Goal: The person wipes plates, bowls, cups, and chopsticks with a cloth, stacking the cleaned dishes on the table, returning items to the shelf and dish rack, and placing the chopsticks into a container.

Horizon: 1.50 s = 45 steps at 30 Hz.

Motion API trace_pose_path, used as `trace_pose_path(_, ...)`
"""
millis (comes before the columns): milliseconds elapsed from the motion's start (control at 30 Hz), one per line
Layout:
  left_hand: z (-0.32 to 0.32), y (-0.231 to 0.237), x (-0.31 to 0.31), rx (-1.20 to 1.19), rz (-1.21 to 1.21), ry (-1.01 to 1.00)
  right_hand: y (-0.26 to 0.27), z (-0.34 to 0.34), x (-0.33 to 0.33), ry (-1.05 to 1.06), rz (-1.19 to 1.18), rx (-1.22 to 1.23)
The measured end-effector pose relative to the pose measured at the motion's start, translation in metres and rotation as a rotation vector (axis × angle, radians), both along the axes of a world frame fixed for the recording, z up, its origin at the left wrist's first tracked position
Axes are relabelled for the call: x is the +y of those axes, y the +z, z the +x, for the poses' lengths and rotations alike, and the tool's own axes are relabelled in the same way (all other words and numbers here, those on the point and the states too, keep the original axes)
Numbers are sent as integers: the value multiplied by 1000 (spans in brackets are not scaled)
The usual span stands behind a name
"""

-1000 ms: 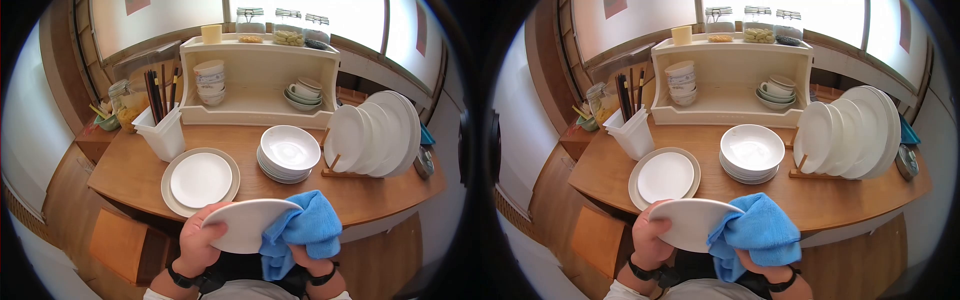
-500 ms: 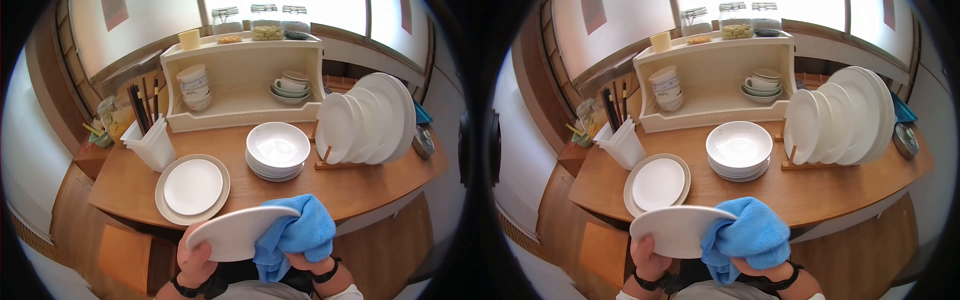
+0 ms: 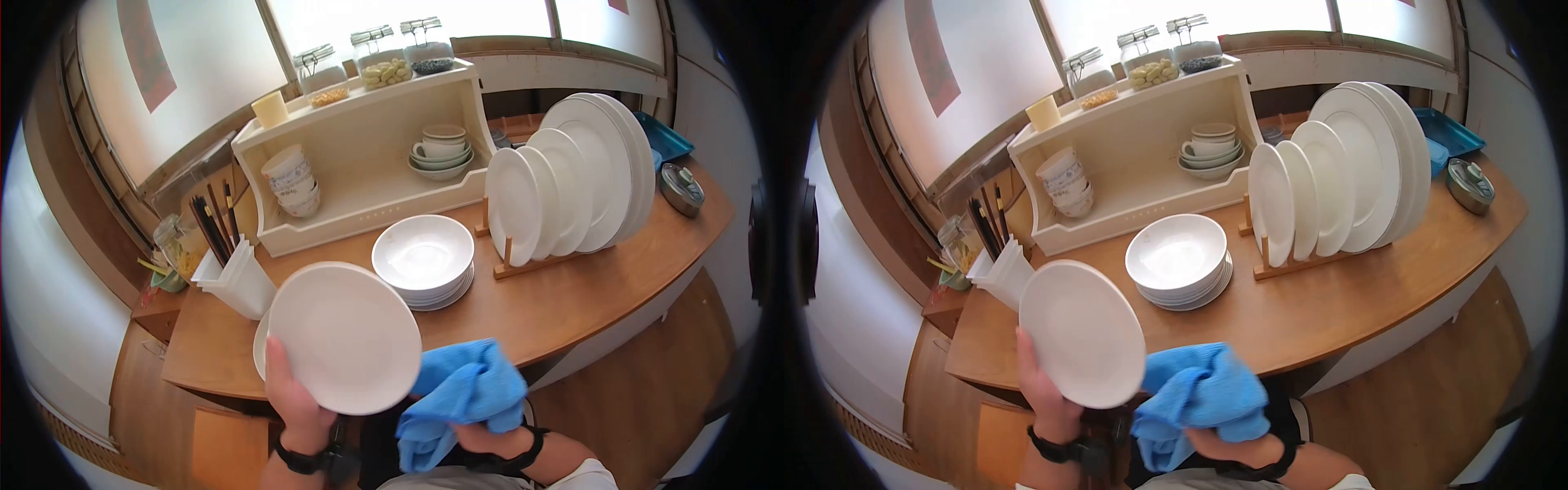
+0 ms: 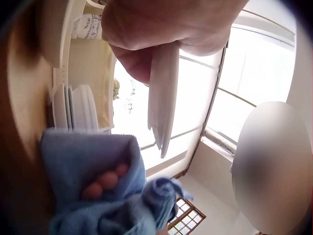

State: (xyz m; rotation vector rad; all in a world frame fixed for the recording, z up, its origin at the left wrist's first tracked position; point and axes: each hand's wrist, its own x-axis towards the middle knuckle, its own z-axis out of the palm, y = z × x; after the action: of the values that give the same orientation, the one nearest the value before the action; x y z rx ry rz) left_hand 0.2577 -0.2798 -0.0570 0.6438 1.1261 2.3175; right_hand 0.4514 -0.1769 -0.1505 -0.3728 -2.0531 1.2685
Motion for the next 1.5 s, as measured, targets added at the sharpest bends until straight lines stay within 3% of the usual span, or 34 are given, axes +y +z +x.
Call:
trace_pose_path(33, -8, 10, 8, 12, 9, -2, 15, 8, 14, -93, 257, 43)
trace_pose_path(100, -26, 26, 28, 24, -1, -53, -19, 16, 31, -236, -135, 47)
trace_pose_path(167, -41, 35, 50, 112, 8, -88, -32, 24, 52, -323, -145, 139)
trace_pose_path(200, -49, 38, 64, 103, -25, -120, -35, 30, 64, -367, -69, 34)
trace_pose_path(333, -74, 38, 115, 132, -159, -195, -17, 31, 84, -400, -131, 60)
trace_pose_path(433, -75, 38, 140, 168, -282, -237, 1, 34, 74, -445, 119, 4)
trace_pose_path(467, -76, 36, 148, 186, -314, -224, -1, 35, 75, -480, 343, -22)
trace_pose_path(500, -77, 34, 155, 202, -348, -209, 6, 36, 74, -484, 338, -21)
trace_pose_path(567, -78, 29, 163, 203, -395, -210, 23, 36, 73, -397, 246, 89)
trace_pose_path(800, -81, 19, 172, 234, -512, -231, 47, 32, 73, -385, 87, 218)
trace_pose_path(1033, -77, 15, 179, 207, -528, -247, 50, 36, 72, -290, 25, 212)
trace_pose_path(1200, -82, 14, 178, 201, -529, -245, 95, 41, 76, 257, -545, 544)
trace_pose_path(1333, -82, 11, 174, 221, -604, -235, 91, 35, 70, 163, -489, 556)
trace_pose_path(1400, -79, 11, 174, 270, -732, -223, 98, 38, 68, -62, -223, 425)
trace_pose_path(1500, -72, 14, 173, 277, -713, -285, 67, 40, 72, -134, -146, 367)
